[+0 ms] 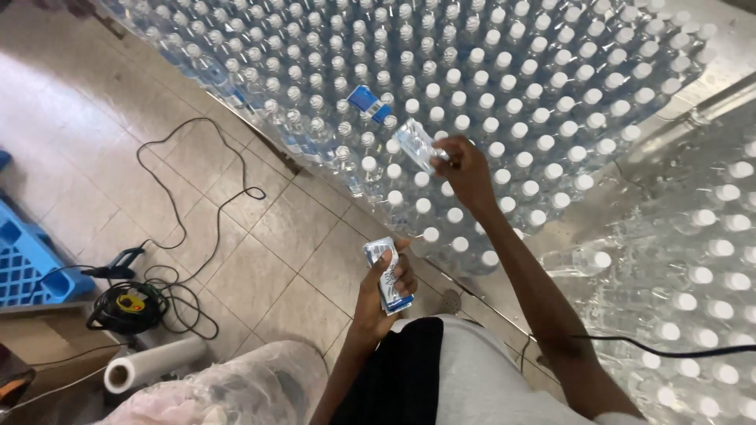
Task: Manually peeling adhesive labels from a sheet and applying them to plastic water bottles.
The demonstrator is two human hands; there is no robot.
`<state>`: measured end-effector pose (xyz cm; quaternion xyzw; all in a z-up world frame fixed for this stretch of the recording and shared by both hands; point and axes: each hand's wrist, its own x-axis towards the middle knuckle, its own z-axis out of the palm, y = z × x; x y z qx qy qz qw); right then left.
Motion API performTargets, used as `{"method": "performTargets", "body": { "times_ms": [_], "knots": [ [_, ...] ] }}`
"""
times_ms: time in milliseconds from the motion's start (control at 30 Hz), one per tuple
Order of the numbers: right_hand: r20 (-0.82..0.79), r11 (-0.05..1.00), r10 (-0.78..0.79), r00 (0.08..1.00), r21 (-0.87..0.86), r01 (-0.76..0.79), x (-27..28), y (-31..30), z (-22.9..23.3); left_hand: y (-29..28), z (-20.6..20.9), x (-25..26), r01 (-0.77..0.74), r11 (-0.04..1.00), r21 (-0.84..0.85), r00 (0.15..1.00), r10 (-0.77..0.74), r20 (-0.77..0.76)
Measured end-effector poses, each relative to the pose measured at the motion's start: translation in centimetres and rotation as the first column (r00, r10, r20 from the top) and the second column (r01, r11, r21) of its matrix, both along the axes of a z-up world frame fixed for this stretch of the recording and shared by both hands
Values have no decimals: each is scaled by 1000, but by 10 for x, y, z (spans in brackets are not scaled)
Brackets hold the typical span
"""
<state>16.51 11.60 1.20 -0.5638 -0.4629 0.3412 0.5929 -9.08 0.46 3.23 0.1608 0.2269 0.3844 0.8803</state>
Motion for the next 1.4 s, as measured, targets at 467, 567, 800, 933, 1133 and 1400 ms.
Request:
{"method": "performTargets", "body": {
  "times_ms": [467,567,800,933,1133,1400],
  "knots": [
    [686,944,-180,705,321,-72,4,164,-87,-15,-21,-20,44,992,-120,986,-24,167],
    [545,998,57,836,-2,-67,-10,51,-12,-15,-29,-14,108,988,-108,979,-87,183],
    [147,935,301,942,-241,-261,-14,-125,69,-1,-53,23,439,898,-26,886,-428,175],
    [131,931,184,974,-343,-129,-4,-169,68,-2,-23,51,596,802,32,790,-593,156],
    [79,925,-83,993,-364,107,14,-209,56,-3,-18,74,706,707,-35,701,-692,171],
    [10,895,-268,963,-368,253,22,-231,67,-4,-14,90,768,638,-55,636,-750,181]
  ]
}}
